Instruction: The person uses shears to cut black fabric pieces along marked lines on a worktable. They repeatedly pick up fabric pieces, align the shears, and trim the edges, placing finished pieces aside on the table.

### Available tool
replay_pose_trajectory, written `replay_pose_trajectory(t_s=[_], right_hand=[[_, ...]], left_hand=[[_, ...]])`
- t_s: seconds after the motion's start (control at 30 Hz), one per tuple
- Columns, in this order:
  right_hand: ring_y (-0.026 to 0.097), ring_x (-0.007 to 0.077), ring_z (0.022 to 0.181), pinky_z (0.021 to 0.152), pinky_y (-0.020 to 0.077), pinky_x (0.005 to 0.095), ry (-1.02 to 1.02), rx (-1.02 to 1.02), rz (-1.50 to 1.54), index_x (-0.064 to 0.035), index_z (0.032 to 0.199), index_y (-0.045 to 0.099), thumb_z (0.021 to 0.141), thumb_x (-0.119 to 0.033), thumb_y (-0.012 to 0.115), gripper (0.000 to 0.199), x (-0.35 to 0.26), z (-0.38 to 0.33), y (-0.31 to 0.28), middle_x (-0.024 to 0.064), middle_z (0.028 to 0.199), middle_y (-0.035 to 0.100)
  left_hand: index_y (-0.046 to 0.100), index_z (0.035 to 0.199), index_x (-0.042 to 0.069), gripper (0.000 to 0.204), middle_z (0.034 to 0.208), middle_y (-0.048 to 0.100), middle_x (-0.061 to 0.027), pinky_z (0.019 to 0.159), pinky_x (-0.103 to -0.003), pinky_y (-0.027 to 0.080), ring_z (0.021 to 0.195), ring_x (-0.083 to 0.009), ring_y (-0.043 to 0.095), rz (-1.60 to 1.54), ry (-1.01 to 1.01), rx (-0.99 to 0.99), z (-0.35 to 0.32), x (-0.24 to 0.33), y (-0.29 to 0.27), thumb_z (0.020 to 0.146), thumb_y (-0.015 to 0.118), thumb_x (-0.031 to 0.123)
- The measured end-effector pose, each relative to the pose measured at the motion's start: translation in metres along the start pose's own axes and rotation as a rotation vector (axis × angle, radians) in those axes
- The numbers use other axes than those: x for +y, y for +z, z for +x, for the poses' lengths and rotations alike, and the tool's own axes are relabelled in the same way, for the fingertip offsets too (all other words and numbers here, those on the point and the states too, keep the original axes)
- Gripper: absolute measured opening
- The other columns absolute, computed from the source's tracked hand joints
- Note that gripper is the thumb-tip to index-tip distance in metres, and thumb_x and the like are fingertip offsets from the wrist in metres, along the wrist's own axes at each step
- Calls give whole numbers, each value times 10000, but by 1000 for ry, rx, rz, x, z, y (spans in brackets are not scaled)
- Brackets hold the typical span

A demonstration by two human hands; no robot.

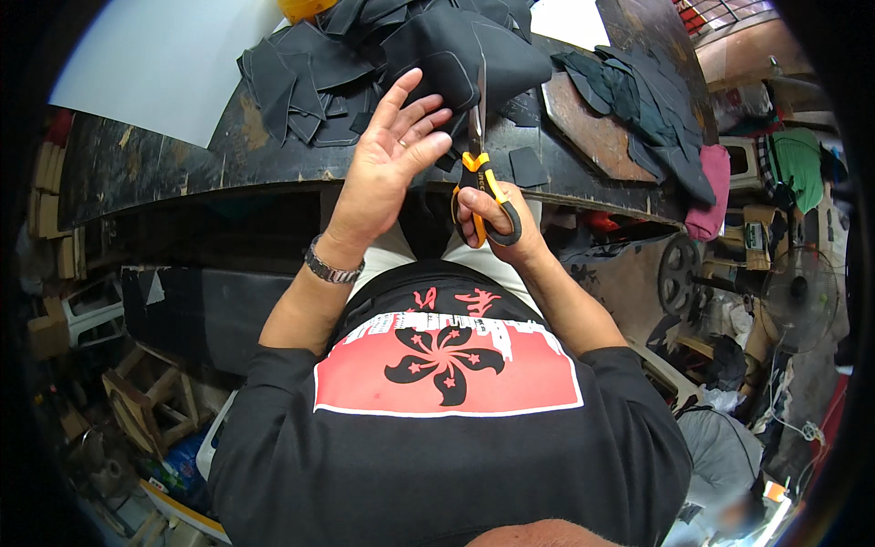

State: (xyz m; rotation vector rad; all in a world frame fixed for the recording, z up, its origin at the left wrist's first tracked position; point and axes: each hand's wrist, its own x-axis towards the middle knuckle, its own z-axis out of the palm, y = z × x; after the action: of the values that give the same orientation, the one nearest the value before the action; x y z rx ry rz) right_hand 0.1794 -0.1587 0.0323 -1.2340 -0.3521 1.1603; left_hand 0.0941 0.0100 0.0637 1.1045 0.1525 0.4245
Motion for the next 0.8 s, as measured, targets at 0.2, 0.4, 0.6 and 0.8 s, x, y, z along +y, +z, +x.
replay_pose_trajectory(t_s=[0.2,0.4,0.6,0.8], right_hand=[[554,139,482,438,441,238,-128,13,163,-23,761,609,856,-357,712,362,2,3,6,63,625,577],[555,119,488,442,444,235,-77,28,44,-22,770,611,844,-347,736,356,-6,1,3,49,625,580],[534,91,465,431,420,221,-38,36,-161,-32,751,609,831,-317,765,334,-6,3,6,14,586,558],[544,98,478,445,431,220,23,62,-358,-29,761,613,854,-289,736,302,-10,9,1,24,601,568]], left_hand=[[349,1427,42,511,1410,337,-253,1168,-416,283,1376,-324,336,-742,-321,-37,6,-6,3,972,556,147],[496,1352,119,424,1390,393,-183,1133,-410,358,1324,-269,392,-1031,-271,1,14,-8,1,942,603,113],[527,1355,130,448,1181,592,-46,994,-310,469,1030,-151,594,-653,37,31,14,-14,5,928,615,30],[588,1308,66,329,1246,638,-57,953,-276,487,1054,-111,603,-292,201,207,29,-24,4,981,550,78]])
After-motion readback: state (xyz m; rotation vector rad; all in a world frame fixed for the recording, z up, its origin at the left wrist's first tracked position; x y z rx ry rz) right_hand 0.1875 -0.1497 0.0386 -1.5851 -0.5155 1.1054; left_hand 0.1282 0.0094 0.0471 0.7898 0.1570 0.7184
